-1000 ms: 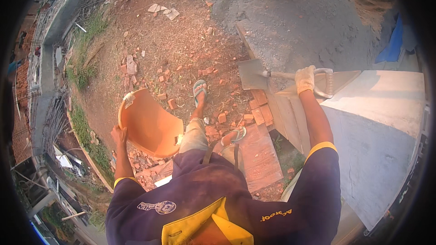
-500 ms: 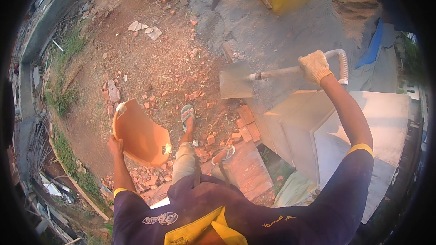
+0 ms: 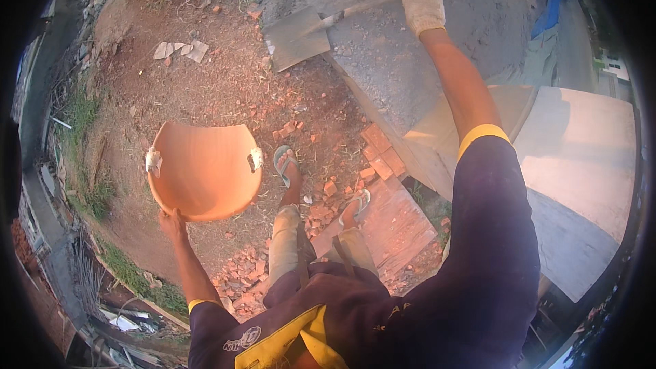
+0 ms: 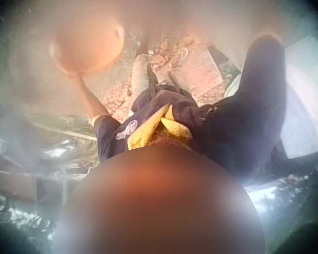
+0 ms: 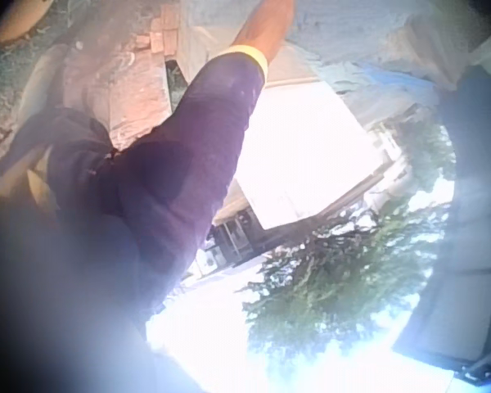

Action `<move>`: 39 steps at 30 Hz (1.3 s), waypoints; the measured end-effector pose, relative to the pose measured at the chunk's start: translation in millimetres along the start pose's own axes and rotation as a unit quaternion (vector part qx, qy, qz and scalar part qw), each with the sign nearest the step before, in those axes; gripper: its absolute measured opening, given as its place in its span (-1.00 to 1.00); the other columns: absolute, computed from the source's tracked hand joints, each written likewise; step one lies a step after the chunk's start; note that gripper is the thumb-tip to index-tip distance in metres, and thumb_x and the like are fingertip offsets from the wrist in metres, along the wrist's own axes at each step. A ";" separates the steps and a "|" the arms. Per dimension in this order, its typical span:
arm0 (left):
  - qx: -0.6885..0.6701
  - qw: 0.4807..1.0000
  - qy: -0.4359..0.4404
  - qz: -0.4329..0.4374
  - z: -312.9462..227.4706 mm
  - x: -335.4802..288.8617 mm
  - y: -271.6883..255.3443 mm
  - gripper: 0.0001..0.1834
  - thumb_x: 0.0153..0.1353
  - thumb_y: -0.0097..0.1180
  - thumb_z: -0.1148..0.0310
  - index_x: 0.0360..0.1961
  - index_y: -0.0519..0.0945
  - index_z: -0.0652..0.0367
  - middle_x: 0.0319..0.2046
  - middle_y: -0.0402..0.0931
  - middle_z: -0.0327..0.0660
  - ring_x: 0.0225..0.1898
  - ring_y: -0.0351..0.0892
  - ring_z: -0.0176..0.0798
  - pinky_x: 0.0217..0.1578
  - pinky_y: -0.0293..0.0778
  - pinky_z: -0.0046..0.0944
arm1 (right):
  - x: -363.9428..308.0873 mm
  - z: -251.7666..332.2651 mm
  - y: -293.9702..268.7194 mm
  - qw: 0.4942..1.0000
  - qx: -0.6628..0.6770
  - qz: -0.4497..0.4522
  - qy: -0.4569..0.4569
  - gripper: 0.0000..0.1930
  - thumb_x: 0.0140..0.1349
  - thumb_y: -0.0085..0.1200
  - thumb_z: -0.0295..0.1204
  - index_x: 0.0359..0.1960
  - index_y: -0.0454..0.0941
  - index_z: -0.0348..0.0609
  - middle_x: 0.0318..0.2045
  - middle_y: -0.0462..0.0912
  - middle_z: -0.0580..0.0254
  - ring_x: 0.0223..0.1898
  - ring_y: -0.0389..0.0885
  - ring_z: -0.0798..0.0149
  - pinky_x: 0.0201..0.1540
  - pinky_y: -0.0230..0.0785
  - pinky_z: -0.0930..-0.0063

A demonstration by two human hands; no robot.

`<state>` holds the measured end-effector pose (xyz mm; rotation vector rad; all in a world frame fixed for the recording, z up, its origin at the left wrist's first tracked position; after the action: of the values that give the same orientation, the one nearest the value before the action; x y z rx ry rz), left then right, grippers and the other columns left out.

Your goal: The person walks through a construction site, picks up red brick fragments from the ground, and places them into an orange plastic basin. They carry the basin to a pile of bricks and dump the contents, then return to collect more fragments.

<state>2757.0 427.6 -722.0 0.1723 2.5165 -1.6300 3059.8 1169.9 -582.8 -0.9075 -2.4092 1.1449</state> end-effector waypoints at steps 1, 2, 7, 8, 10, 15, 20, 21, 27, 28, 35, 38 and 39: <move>-0.005 1.000 0.003 0.000 5.1 3.3 2.8 -0.62 -0.05 0.23 0.29 -0.22 0.58 0.31 -0.35 0.65 0.09 -0.33 0.67 0.09 -0.27 0.53 -0.03 | -18.6 11.2 4.4 0.998 0.053 -0.008 0.013 -0.66 0.11 0.17 -0.30 -0.04 0.55 0.04 0.06 0.51 0.26 0.17 0.39 0.20 0.06 0.23 0.15; -0.017 1.000 0.009 0.005 9.5 5.8 7.4 -0.63 -0.05 0.23 0.29 -0.23 0.58 0.31 -0.36 0.65 0.08 -0.33 0.67 0.07 -0.27 0.53 -0.03 | -37.2 20.7 5.7 0.994 0.099 -0.037 0.020 -0.64 0.11 0.18 -0.28 -0.02 0.55 0.05 0.08 0.50 0.24 0.17 0.39 0.18 0.08 0.23 0.14; -0.067 0.995 -0.039 0.062 21.2 0.4 43.8 -0.57 -0.03 0.22 0.25 -0.19 0.58 0.36 -0.35 0.62 -0.03 -0.35 0.61 -0.09 -0.28 0.51 -0.10 | -216.1 103.2 24.1 0.957 0.268 0.101 0.047 -0.51 0.05 0.17 -0.17 0.07 0.49 0.11 0.19 0.37 0.14 0.28 0.25 0.04 0.30 0.06 0.03; -0.052 0.997 -0.037 0.054 18.9 -1.7 49.6 -0.57 -0.04 0.22 0.25 -0.20 0.58 0.36 -0.35 0.62 -0.03 -0.36 0.61 -0.09 -0.28 0.51 -0.10 | -260.4 119.8 29.3 0.934 0.309 0.177 0.018 -0.51 0.05 0.18 -0.17 0.06 0.49 0.09 0.18 0.36 0.11 0.26 0.26 0.03 0.29 0.07 0.01; -0.026 0.999 -0.022 0.025 12.3 -10.5 59.3 -0.58 -0.06 0.21 0.25 -0.22 0.59 0.36 -0.36 0.63 -0.03 -0.36 0.62 -0.09 -0.29 0.51 -0.11 | -352.2 146.3 26.2 0.910 0.367 0.191 0.017 -0.64 0.03 0.20 -0.27 -0.10 0.55 0.03 0.01 0.44 0.16 0.15 0.35 0.07 0.19 0.15 0.08; -0.057 0.996 0.037 0.053 -15.1 -47.0 84.6 -0.58 -0.05 0.20 0.24 -0.23 0.58 0.37 -0.39 0.62 -0.01 -0.38 0.62 -0.08 -0.31 0.51 -0.10 | -544.5 180.9 55.9 0.743 0.473 0.446 0.159 -0.48 0.04 0.18 -0.13 0.05 0.55 -0.07 0.03 0.56 -0.08 0.12 0.48 -0.11 0.16 0.31 0.12; -0.056 0.993 0.078 0.072 -39.0 -84.1 118.5 -0.51 -0.01 0.25 0.15 -0.20 0.54 0.37 -0.35 0.59 -0.02 -0.33 0.59 -0.12 -0.26 0.49 -0.12 | -650.2 192.1 106.9 0.539 0.592 0.486 0.350 -0.35 0.08 0.19 0.00 0.14 0.50 -0.18 0.04 0.58 -0.11 0.10 0.54 0.01 0.11 0.37 0.22; -0.050 0.992 0.093 0.071 -38.3 -87.4 128.0 -0.50 0.01 0.27 0.12 -0.20 0.53 0.37 -0.34 0.58 -0.02 -0.31 0.58 -0.15 -0.25 0.48 -0.14 | -656.9 198.7 125.8 0.503 0.616 0.475 0.376 -0.35 0.09 0.19 0.02 0.11 0.52 -0.19 0.00 0.61 -0.06 0.03 0.57 0.06 0.05 0.40 0.23; -0.214 0.969 0.003 0.122 -2.7 -31.1 236.9 -0.65 0.17 0.21 0.26 -0.11 0.52 0.28 -0.22 0.58 -0.13 -0.25 0.57 -0.23 -0.22 0.48 -0.19 | -647.1 269.8 284.9 0.153 0.634 0.379 0.657 -0.34 0.14 0.19 0.13 0.09 0.46 -0.12 -0.20 0.55 0.19 -0.42 0.38 0.40 -0.49 0.19 0.51; -0.198 0.971 0.012 0.131 -1.5 -10.9 260.1 -0.59 0.16 0.23 0.25 -0.05 0.52 0.29 -0.22 0.59 -0.12 -0.24 0.59 -0.19 -0.20 0.50 -0.13 | -631.6 281.4 318.8 0.143 0.665 0.392 0.620 -0.07 0.14 0.09 0.27 0.39 0.14 -0.10 0.20 0.40 -0.06 0.20 0.38 -0.02 0.19 0.25 0.02; 0.029 0.973 -0.084 0.214 72.8 -29.0 310.4 0.09 0.11 0.32 0.05 0.43 -0.10 0.32 0.39 -0.03 0.19 0.38 0.12 0.17 0.30 0.25 0.13 | -534.0 359.3 498.2 0.113 0.696 0.237 0.668 0.00 0.13 0.13 0.25 0.46 0.02 -0.06 0.40 0.11 -0.07 0.38 0.15 -0.08 0.36 0.06 0.05; 0.060 0.954 -0.054 0.289 79.5 -143.3 266.9 -0.03 0.15 0.27 -0.01 0.37 0.08 0.38 0.34 0.07 0.20 0.32 0.20 0.10 0.20 0.32 0.05 | -511.8 373.5 526.3 0.086 0.702 0.195 0.680 0.02 0.11 0.18 0.22 0.46 0.01 -0.07 0.42 0.06 -0.04 0.40 0.10 -0.07 0.38 0.03 0.09; 0.083 0.951 -0.024 0.296 74.3 -181.9 244.5 -0.09 0.18 0.26 0.02 0.35 0.15 0.39 0.28 0.17 0.18 0.28 0.24 0.06 0.17 0.34 0.02 | -503.1 375.0 530.6 0.091 0.705 0.169 0.683 0.03 0.10 0.20 0.21 0.47 0.00 -0.08 0.43 0.03 -0.04 0.41 0.08 -0.07 0.39 0.01 0.12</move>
<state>2981.7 455.5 -939.1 0.8057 1.9993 -1.5467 3453.3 872.3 -1240.0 -0.7251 0.8093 0.9646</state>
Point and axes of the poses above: each hand's wrist, its own x-axis towards the middle knuckle, its own y-axis out of the palm, z = x × y, the point moved 4 cm from there along x, towards the middle knuckle
